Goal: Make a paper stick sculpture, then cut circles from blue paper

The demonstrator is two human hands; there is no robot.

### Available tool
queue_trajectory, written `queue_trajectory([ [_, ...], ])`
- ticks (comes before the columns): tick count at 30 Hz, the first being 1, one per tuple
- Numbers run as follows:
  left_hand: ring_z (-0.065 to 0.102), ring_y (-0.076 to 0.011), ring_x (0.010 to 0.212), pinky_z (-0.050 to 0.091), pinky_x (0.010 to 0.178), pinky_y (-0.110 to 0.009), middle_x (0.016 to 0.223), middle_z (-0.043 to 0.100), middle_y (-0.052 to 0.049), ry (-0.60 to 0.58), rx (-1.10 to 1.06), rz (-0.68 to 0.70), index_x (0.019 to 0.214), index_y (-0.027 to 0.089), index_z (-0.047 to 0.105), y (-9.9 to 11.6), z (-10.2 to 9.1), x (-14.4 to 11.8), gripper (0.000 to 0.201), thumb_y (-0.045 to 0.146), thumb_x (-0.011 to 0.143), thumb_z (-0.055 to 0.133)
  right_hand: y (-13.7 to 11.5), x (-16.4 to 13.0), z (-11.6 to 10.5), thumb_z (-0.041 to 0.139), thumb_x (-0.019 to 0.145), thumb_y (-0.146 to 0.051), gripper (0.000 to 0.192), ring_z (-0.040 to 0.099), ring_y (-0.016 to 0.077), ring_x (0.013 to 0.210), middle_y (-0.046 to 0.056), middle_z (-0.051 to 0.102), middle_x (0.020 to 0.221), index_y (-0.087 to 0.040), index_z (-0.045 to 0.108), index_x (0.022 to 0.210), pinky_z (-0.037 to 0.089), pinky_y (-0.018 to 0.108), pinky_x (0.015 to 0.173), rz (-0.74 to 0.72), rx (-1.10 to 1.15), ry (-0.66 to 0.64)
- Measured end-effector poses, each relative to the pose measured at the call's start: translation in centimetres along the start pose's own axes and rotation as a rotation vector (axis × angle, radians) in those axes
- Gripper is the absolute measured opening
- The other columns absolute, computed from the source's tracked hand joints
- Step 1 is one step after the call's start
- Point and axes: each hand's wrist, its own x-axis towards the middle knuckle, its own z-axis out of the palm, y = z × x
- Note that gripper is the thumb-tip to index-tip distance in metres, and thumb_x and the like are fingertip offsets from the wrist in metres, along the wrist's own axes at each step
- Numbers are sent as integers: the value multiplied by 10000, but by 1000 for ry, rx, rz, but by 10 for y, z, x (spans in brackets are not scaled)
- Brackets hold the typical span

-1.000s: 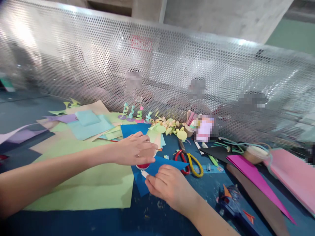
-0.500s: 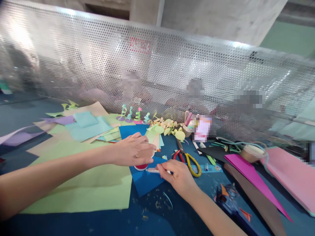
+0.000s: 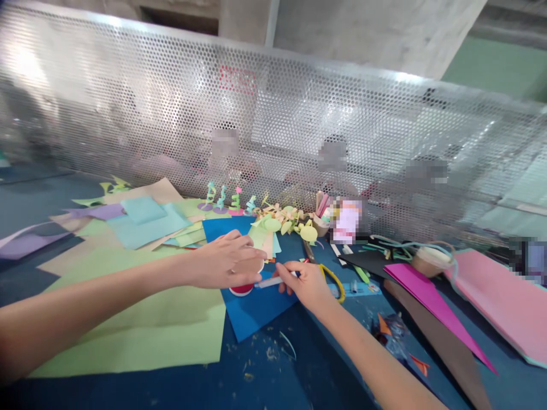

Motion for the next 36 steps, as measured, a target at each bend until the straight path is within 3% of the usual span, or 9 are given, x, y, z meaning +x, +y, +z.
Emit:
queue_trajectory([
  [7,420,-208,840,281,802,-348,954,549,-60,11,15,14,1207,273,467,4,-3,3,414,499,896,316,-5,3,-1,454,838,-425,380,508,112,417,-2,610,471,-164,643,636,408,196,454,16,24,35],
  [14,426,-197,829,278,796,-333,925,557,-54,-7,-59,-1,1153,257,508,8,-8,6,434,526,897,282,-2,8,-4,436,845,-427,397,506,113,396,-1,596,435,-150,653,661,401,193,436,55,17,218],
  [26,409,-207,837,300,789,-349,908,502,-48,-85,-137,-105,1166,305,517,11,-14,7,500,571,887,198,-6,4,17,397,875,-423,435,526,110,422,7,612,484,-153,649,645,407,198,466,3,1,187],
  [36,405,-219,872,309,817,-367,966,493,-52,-59,-143,-136,1193,327,500,9,-11,2,523,614,860,219,-16,-16,15,411,870,-430,455,498,106,390,-9,568,436,-182,559,518,386,200,437,31,-23,191],
])
